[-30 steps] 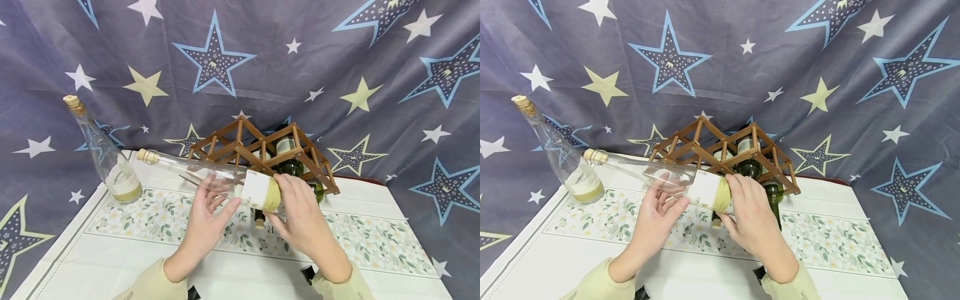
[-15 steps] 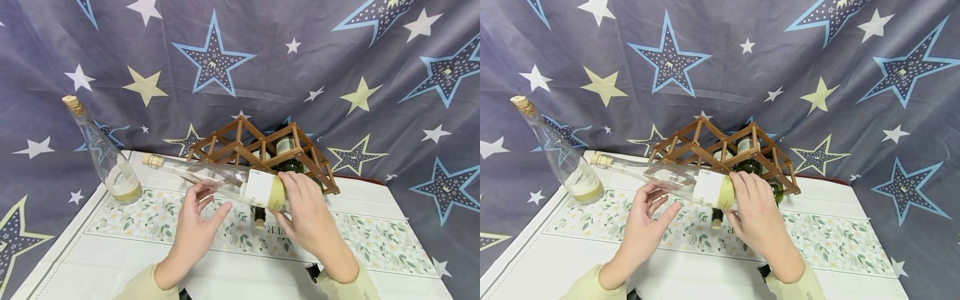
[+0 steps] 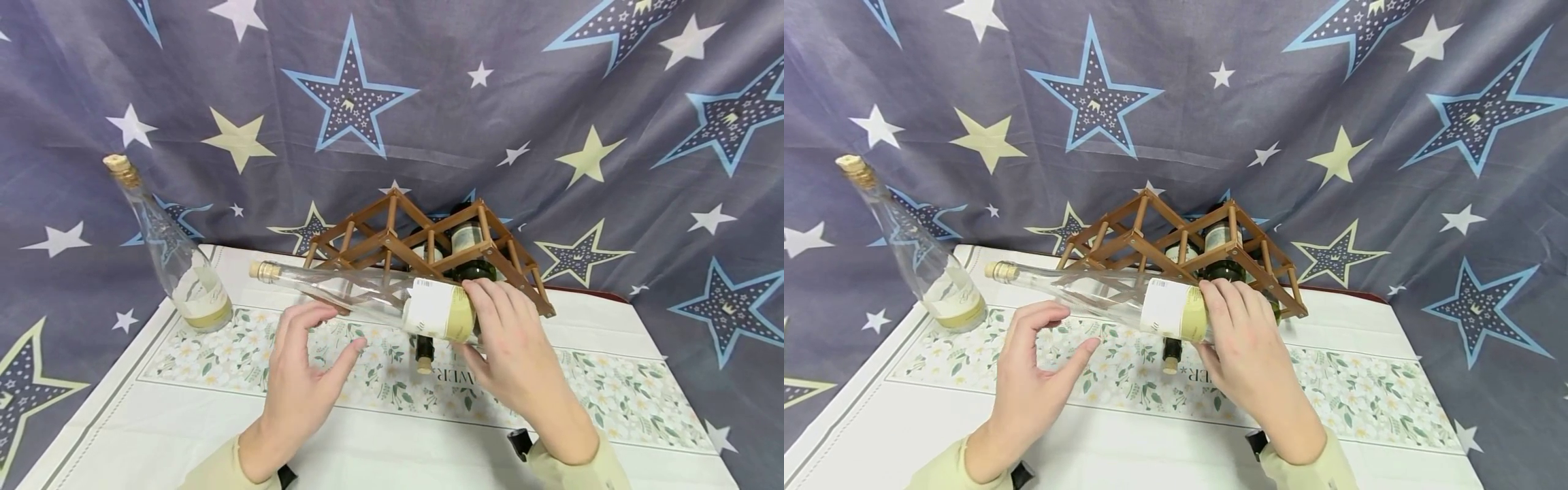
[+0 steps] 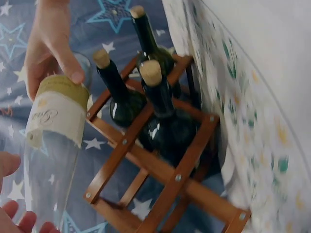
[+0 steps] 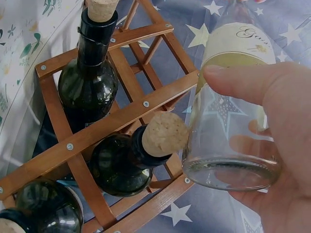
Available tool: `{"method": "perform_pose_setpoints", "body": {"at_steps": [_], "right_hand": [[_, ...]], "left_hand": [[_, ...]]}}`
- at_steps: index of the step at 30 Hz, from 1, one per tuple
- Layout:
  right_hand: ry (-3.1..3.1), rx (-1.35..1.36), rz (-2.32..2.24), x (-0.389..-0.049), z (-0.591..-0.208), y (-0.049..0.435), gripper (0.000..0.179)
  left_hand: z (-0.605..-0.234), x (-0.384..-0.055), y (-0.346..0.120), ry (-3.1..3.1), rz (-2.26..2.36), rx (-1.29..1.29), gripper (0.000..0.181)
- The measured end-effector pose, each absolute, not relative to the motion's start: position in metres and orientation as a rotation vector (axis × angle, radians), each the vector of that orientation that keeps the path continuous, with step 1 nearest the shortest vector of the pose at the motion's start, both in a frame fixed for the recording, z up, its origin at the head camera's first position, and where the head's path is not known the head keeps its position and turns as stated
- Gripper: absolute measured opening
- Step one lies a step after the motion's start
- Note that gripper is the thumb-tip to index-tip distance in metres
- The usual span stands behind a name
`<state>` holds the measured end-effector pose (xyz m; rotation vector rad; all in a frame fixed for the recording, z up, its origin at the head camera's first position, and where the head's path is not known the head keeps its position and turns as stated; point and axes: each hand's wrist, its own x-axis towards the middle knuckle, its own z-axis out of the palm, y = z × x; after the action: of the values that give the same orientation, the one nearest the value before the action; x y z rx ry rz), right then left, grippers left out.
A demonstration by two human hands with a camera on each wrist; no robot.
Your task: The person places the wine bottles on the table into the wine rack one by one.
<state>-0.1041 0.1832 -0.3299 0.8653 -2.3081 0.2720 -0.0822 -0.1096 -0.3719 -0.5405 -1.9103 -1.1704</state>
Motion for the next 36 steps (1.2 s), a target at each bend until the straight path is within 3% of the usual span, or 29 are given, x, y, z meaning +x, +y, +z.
{"method": "perform_pose_setpoints", "body": {"at_steps": [9, 28, 36], "right_hand": [[-2.318, 0.892, 0.209, -0.103, -0.327, 0.186, 0.094], [-2.325, 0.966, 0.137, -0.1, -0.326, 0.181, 0.091], [-2.319, 1.001, 0.156, -0.1, -0.327, 0.179, 0.087]], "left_hand": [[-0.359, -0.09, -0.116, -1.769, -0.856, -0.649, 0.053], [-0.368, -0.1, -0.139, -2.18, -0.618, -0.849, 0.074], [-0.373, -0.099, -0.143, -2.239, -0.575, -0.895, 0.062]]}}
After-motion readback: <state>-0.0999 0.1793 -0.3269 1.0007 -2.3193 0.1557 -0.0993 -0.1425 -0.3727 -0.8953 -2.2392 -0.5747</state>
